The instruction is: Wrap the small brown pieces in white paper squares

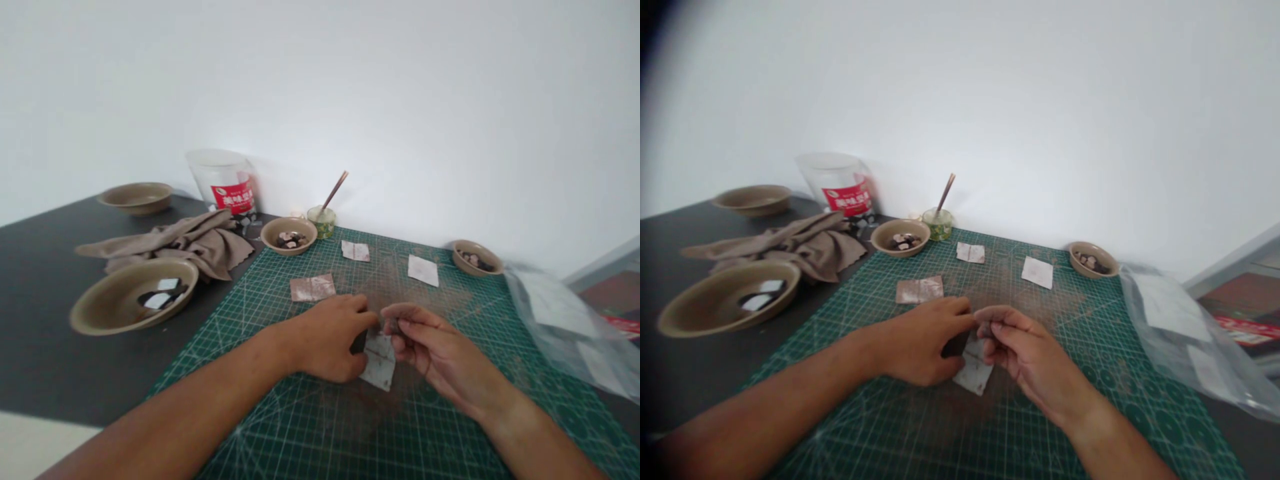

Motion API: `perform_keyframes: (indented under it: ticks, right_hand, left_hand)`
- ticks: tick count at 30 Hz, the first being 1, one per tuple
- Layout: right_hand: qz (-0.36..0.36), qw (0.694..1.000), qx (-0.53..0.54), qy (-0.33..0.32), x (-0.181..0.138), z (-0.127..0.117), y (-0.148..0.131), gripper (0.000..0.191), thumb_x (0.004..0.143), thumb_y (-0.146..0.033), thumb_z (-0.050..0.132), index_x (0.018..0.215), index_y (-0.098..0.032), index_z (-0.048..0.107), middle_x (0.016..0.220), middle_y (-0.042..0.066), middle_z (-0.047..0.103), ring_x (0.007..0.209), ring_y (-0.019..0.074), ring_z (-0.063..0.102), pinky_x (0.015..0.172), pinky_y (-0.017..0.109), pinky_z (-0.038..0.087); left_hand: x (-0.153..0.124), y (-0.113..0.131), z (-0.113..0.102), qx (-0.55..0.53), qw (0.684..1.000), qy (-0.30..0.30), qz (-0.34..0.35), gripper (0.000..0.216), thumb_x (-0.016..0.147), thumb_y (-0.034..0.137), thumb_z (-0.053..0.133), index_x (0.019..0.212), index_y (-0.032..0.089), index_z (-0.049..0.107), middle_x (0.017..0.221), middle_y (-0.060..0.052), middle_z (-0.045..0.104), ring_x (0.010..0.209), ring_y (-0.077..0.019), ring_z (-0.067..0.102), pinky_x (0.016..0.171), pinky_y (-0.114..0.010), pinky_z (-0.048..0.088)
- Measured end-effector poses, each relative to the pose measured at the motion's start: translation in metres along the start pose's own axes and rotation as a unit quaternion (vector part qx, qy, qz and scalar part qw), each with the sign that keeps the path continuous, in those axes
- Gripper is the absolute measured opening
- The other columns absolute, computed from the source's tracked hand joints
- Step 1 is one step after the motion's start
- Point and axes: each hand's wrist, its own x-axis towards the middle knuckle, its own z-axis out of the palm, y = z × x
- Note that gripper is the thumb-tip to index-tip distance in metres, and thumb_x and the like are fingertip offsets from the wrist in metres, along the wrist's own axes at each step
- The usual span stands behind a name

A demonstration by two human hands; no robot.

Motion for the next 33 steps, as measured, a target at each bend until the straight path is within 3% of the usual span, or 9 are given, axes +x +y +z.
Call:
perform_keyframes:
  ticks: [6, 13, 16, 18, 21, 25, 29, 33]
  right_hand:
    - [0.021, 0.998, -0.049, -0.033, -0.001, -0.008, -0.006, 0.022, 0.083, -0.027, 0.074, 0.105, -0.023, 0.073, 0.094, 0.002, 0.066, 0.076, 0.0102, 0.064, 0.070, 0.022, 0.053]
    - [-0.010, 0.970, -0.227, -0.085, 0.003, -0.022, -0.008, 0.032, 0.089, -0.029, 0.067, 0.121, -0.027, 0.065, 0.103, 0.003, 0.069, 0.083, 0.0150, 0.066, 0.071, 0.027, 0.051]
    - [-0.033, 0.940, -0.333, -0.070, 0.003, -0.019, -0.010, 0.032, 0.094, -0.036, 0.062, 0.125, -0.030, 0.065, 0.096, 0.002, 0.071, 0.076, 0.0174, 0.065, 0.067, 0.030, 0.049]
    - [-0.073, 0.911, -0.403, -0.051, 0.003, -0.015, -0.010, 0.029, 0.094, -0.038, 0.061, 0.121, -0.032, 0.068, 0.098, 0.004, 0.073, 0.083, 0.0212, 0.066, 0.073, 0.034, 0.049]
    - [-0.143, 0.857, -0.493, -0.047, 0.003, -0.012, -0.007, 0.024, 0.093, -0.035, 0.062, 0.114, -0.032, 0.073, 0.104, 0.005, 0.071, 0.096, 0.0252, 0.064, 0.084, 0.039, 0.048]
    - [-0.176, 0.800, -0.569, -0.068, 0.002, -0.012, -0.002, 0.025, 0.092, -0.028, 0.061, 0.115, -0.030, 0.071, 0.105, 0.006, 0.066, 0.095, 0.0235, 0.062, 0.085, 0.040, 0.048]
    - [-0.162, 0.766, -0.614, -0.096, -0.001, -0.010, 0.000, 0.023, 0.093, -0.022, 0.057, 0.112, -0.027, 0.069, 0.110, 0.007, 0.062, 0.097, 0.0228, 0.061, 0.087, 0.040, 0.049]
    - [-0.169, 0.752, -0.630, -0.091, -0.003, -0.009, -0.001, 0.025, 0.093, -0.023, 0.057, 0.117, -0.027, 0.064, 0.116, 0.008, 0.060, 0.103, 0.0233, 0.059, 0.093, 0.042, 0.048]
  left_hand:
    - [-0.001, -0.005, 0.001, 0.017, 1.000, 0.017, 0.004, 0.033, 0.081, 0.039, 0.066, 0.108, 0.019, 0.063, 0.102, -0.008, 0.057, 0.095, -0.0246, 0.057, 0.084, -0.037, 0.047]
    - [-0.002, -0.004, 0.004, 0.041, 0.999, 0.029, -0.005, 0.032, 0.085, 0.043, 0.065, 0.105, 0.019, 0.064, 0.103, -0.009, 0.056, 0.097, -0.0260, 0.055, 0.085, -0.039, 0.045]
    - [-0.003, -0.003, 0.005, 0.037, 0.999, 0.027, -0.011, 0.036, 0.082, 0.046, 0.068, 0.106, 0.019, 0.063, 0.105, -0.009, 0.055, 0.100, -0.0268, 0.054, 0.089, -0.040, 0.045]
    - [-0.003, -0.001, 0.006, 0.035, 0.999, 0.025, -0.016, 0.039, 0.080, 0.047, 0.070, 0.107, 0.020, 0.062, 0.107, -0.009, 0.055, 0.101, -0.0273, 0.053, 0.091, -0.041, 0.045]
    - [-0.004, 0.000, 0.007, 0.029, 0.999, 0.020, -0.024, 0.040, 0.080, 0.049, 0.069, 0.107, 0.020, 0.060, 0.108, -0.009, 0.054, 0.102, -0.0279, 0.053, 0.093, -0.043, 0.045]
    - [-0.004, 0.001, 0.007, 0.026, 0.999, 0.014, -0.029, 0.034, 0.083, 0.046, 0.066, 0.105, 0.020, 0.059, 0.109, -0.009, 0.054, 0.103, -0.0282, 0.053, 0.092, -0.044, 0.045]
    - [-0.004, 0.000, 0.007, 0.019, 1.000, 0.015, -0.020, 0.032, 0.083, 0.044, 0.066, 0.103, 0.020, 0.059, 0.107, -0.008, 0.054, 0.102, -0.0267, 0.053, 0.092, -0.042, 0.045]
    - [-0.004, 0.000, 0.006, 0.016, 1.000, 0.012, -0.016, 0.032, 0.082, 0.043, 0.067, 0.103, 0.020, 0.059, 0.106, -0.008, 0.055, 0.100, -0.0259, 0.052, 0.093, -0.041, 0.044]
